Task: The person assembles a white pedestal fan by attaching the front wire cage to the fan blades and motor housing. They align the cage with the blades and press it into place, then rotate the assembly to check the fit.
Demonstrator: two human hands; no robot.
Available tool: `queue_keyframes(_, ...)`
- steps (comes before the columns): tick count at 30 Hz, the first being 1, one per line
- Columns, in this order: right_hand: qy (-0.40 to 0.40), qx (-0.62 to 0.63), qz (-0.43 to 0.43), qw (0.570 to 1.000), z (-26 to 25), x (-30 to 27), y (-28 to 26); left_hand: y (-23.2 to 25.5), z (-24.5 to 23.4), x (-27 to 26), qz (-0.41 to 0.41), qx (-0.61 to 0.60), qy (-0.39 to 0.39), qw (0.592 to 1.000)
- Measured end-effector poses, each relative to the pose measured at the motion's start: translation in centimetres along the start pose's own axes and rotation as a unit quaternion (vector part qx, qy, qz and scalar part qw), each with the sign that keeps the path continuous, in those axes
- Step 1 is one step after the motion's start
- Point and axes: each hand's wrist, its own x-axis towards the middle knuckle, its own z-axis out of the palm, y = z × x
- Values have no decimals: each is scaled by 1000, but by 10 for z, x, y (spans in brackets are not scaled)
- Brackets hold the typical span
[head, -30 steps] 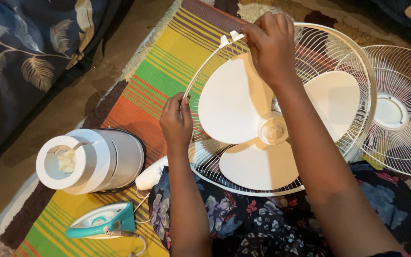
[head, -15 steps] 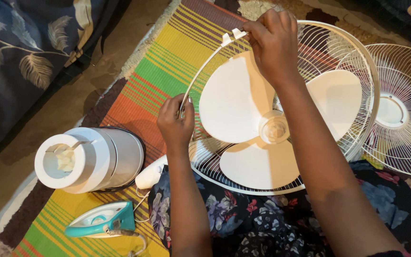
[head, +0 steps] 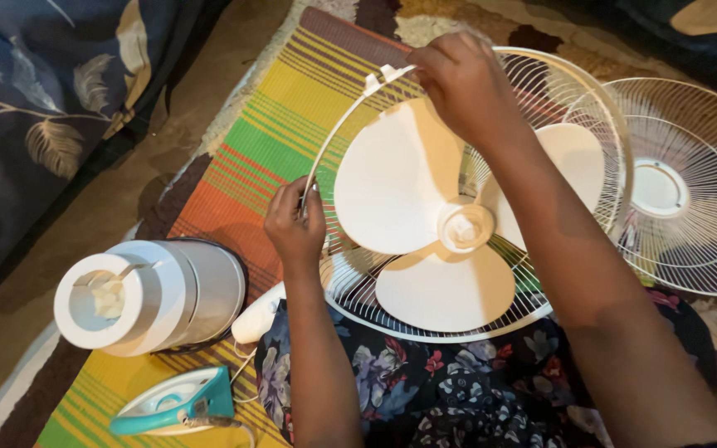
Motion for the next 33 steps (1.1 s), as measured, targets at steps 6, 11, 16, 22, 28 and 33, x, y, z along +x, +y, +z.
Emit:
queue_keyframes(6,-15,-25,-5,1000,-13,-7,-1,3,-2,-3,22,-1,0,1000)
queue_keyframes(11,0,-56,28,998,-20,-14,12,2,-2,-4,29,15,-1,999)
queue_keyframes(16,27,-83,67,994,-35,-37,35,2,0,-6,22,12,-2,1000)
queue_keyframes(22,24,-45,108,993,-39,-48,40,4,0,-10,26,22,-1,999)
queue_keyframes(28,49,-37,119,991,-43,-57,50,5,-1,-14,26,38,-1,999)
queue_keyframes(33,49,-17,144,988,-39,-60,54,7,0,-16,4,38,-12,999)
